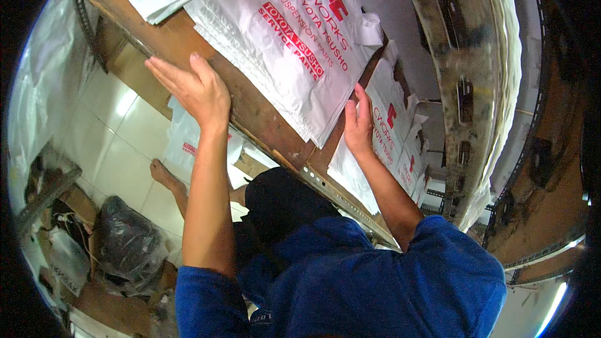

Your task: The person sits on the floor and cleans white plastic bags with red logos using a white cloth. They wipe the surface of the bags, occasionally applying liquid from a bottle to the cloth, and then stack the cleaned bags on a wooden surface.

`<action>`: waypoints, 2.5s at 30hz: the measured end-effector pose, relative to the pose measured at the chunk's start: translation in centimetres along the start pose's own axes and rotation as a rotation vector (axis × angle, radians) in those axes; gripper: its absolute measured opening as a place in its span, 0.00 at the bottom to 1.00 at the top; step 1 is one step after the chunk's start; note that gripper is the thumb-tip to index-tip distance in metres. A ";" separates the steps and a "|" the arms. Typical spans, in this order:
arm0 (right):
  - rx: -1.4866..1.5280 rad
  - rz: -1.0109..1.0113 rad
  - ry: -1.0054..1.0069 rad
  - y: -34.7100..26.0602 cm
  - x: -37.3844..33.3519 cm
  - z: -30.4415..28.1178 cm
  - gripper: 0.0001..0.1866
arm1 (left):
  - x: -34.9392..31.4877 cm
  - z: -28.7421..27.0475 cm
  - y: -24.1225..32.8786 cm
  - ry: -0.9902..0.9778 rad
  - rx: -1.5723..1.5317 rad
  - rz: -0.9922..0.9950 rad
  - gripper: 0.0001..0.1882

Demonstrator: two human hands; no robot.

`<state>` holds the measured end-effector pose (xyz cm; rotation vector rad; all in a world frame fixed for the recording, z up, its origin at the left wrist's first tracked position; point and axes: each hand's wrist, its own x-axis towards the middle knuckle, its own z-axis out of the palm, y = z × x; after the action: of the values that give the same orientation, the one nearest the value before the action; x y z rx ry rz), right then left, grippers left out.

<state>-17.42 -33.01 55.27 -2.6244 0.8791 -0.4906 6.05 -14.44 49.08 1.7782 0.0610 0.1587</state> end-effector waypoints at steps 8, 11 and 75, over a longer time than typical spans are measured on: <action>-0.112 -0.368 -0.151 -6.2 0.3 2.0 0.32 | 0.5 -0.1 -0.2 0.043 0.005 -0.005 0.38; -0.177 -0.363 -0.191 -7.2 1.6 2.4 0.35 | 0.0 -0.9 0.2 0.037 -0.383 -0.170 0.37; -0.173 -0.764 -0.381 -15.0 -2.0 8.3 0.40 | -0.8 -4.4 -2.7 -0.240 -0.652 -0.485 0.45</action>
<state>-7.74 -18.78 53.63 -3.0011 -0.2323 -0.0640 4.73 -9.68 47.26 1.0804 0.2370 -0.3518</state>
